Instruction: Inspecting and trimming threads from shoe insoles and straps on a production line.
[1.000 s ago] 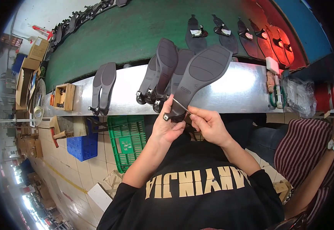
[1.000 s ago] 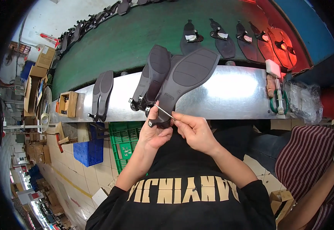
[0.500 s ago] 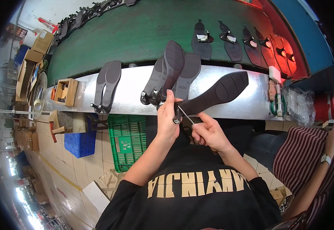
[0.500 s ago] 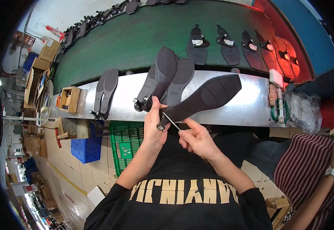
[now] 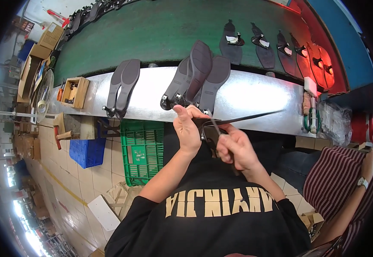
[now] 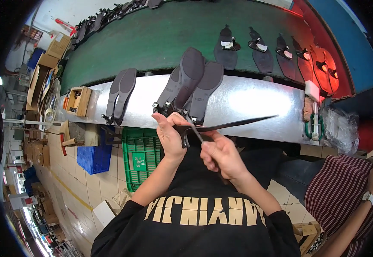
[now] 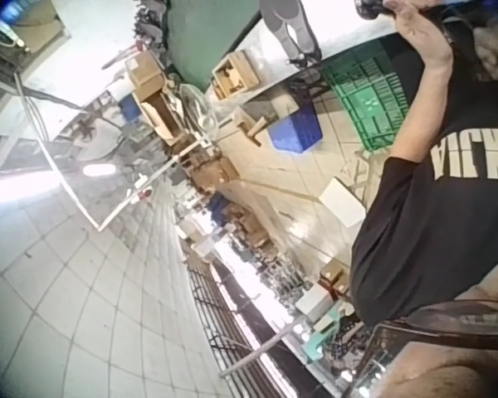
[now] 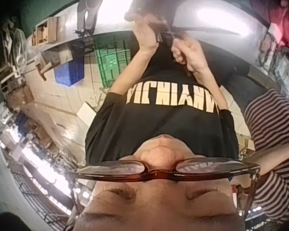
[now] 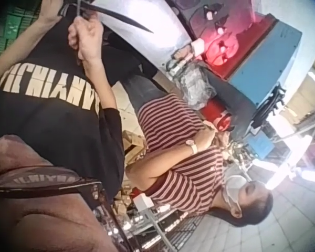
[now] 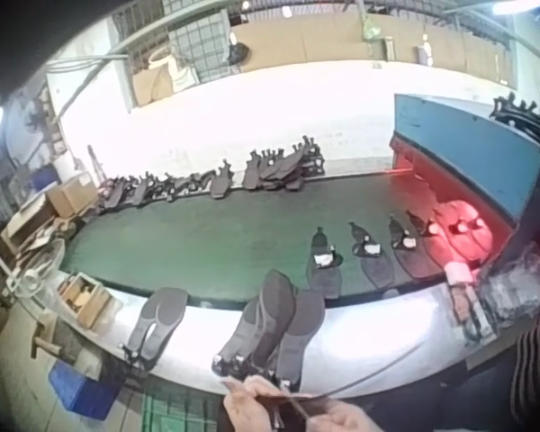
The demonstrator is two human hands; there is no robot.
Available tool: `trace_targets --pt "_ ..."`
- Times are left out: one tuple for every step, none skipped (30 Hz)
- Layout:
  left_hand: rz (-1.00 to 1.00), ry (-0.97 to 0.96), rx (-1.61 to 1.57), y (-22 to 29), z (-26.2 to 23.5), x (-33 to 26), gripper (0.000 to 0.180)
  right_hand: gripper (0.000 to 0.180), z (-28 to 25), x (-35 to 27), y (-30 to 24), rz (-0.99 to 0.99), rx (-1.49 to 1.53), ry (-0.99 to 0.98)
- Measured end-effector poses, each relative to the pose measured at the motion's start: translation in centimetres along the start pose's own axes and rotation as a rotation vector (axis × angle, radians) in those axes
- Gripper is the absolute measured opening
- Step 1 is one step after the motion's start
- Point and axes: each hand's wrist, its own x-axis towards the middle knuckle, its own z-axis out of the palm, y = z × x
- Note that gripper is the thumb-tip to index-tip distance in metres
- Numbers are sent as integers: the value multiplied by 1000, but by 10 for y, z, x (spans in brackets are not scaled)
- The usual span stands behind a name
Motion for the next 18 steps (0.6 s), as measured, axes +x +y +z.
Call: trace_targets --pt "0 7 1 -2 -3 0 86 36 5 -2 -6 -26 24 26" --pt "-16 3 -48 -4 -5 3 87 30 0 0 -5 -17 32 2" --pt "-31 -2 -97 -4 -7 5 87 26 -3 1 -5 -9 39 -21" --pt "-20 12 -43 -2 -10 6 91 26 -3 -2 -7 -9 39 -23" --pt "-17 18 -39 -1 -14 7 91 22 1 -6 -14 12 -156 39" --pt "-28 28 -61 0 -18 9 93 20 4 -7 -17 31 -352 100" --pt "-39 38 -83 1 -21 10 95 20 3 -4 -14 33 -354 92" --pt "-8 43 -26 4 -18 11 96 21 1 -3 -9 -190 -656 93" --pt "-11 45 -27 9 -16 10 96 23 1 -3 -6 -419 -955 89" --pt "-84 44 -83 14 -15 9 95 16 5 -3 -5 -567 -1102 138" --pt "-152 43 -138 18 -13 10 95 16 6 0 -2 -567 -1104 137" --pt "-180 55 -191 21 -11 11 90 13 5 4 2 -711 -1211 162" --pt "-179 55 -191 21 -10 11 90 11 5 5 5 -857 -1315 188" --pt "-160 45 -141 21 -11 11 82 8 9 4 6 -822 -1310 170" --pt "-141 34 -91 21 -12 11 76 8 11 5 8 -821 -1308 169" --pt "-142 35 -89 19 -14 12 76 6 13 5 9 -822 -1291 129" --pt "-91 42 -89 15 -16 15 72 7 14 5 10 -824 -1276 88" --pt "-40 48 -90 12 -17 17 69 7 16 3 8 -823 -1316 76"
